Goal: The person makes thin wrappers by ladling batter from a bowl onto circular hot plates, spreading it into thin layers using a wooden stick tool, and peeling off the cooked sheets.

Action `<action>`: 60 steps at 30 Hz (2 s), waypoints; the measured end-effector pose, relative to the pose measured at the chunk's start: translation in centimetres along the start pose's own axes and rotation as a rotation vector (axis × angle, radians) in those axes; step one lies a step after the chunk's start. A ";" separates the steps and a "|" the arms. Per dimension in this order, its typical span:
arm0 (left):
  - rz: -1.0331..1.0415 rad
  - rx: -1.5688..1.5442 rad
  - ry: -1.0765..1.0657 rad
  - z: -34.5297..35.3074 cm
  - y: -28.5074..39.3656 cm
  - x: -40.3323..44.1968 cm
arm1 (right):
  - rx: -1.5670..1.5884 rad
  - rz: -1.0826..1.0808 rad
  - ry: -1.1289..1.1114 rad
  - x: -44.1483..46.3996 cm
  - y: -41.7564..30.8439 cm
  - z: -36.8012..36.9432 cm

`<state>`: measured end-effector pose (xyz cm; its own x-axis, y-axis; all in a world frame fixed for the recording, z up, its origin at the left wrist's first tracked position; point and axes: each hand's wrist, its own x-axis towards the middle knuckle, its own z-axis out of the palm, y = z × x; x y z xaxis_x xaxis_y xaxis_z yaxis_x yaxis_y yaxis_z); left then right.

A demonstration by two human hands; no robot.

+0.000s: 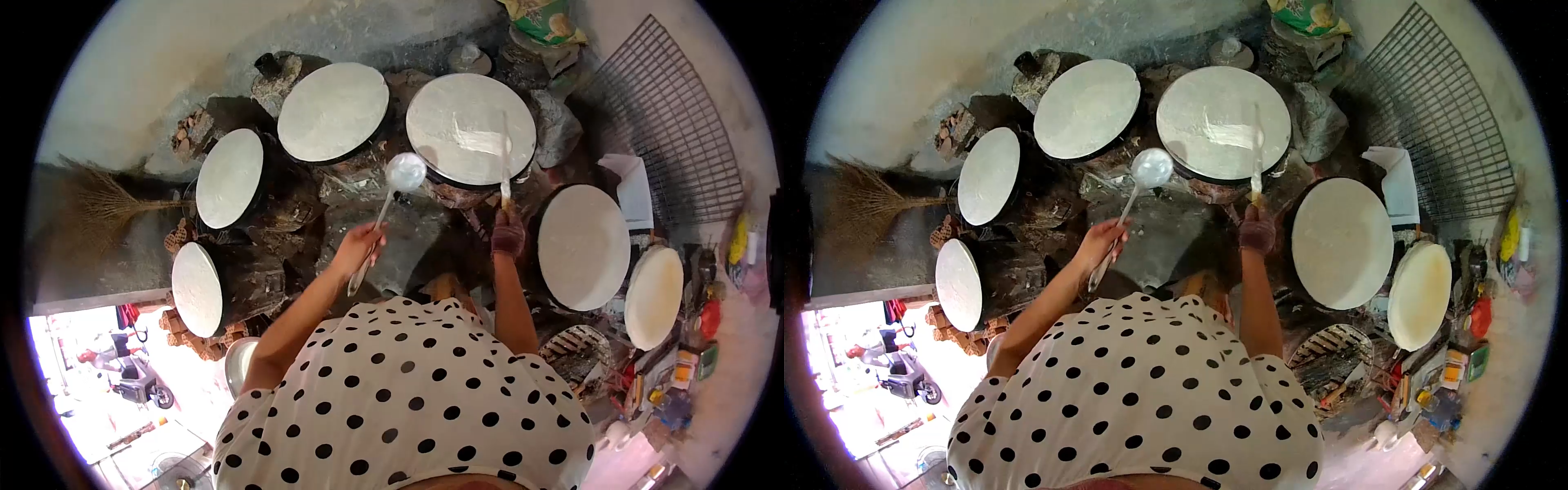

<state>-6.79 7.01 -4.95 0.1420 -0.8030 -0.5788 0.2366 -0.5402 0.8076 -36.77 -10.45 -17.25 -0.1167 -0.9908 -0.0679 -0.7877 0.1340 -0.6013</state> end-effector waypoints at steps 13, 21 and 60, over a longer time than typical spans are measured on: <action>0.044 -0.096 0.163 9.8 5.9 13.1 | 0.414 0.117 -0.142 -0.3 -0.2 4.7; -0.030 -0.484 0.079 9.1 6.6 10.6 | 0.861 0.128 -0.561 0.6 0.0 3.9; 0.640 -0.955 0.672 -10.6 -16.5 -31.1 | -0.082 -1.068 -0.777 -19.1 -15.4 14.0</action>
<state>-4.90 43.61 -1.48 0.8588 -0.4188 -0.2951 0.4879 0.4926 0.7207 -13.96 6.20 -17.81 0.9328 -0.3573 -0.0459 -0.3127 -0.7399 -0.5956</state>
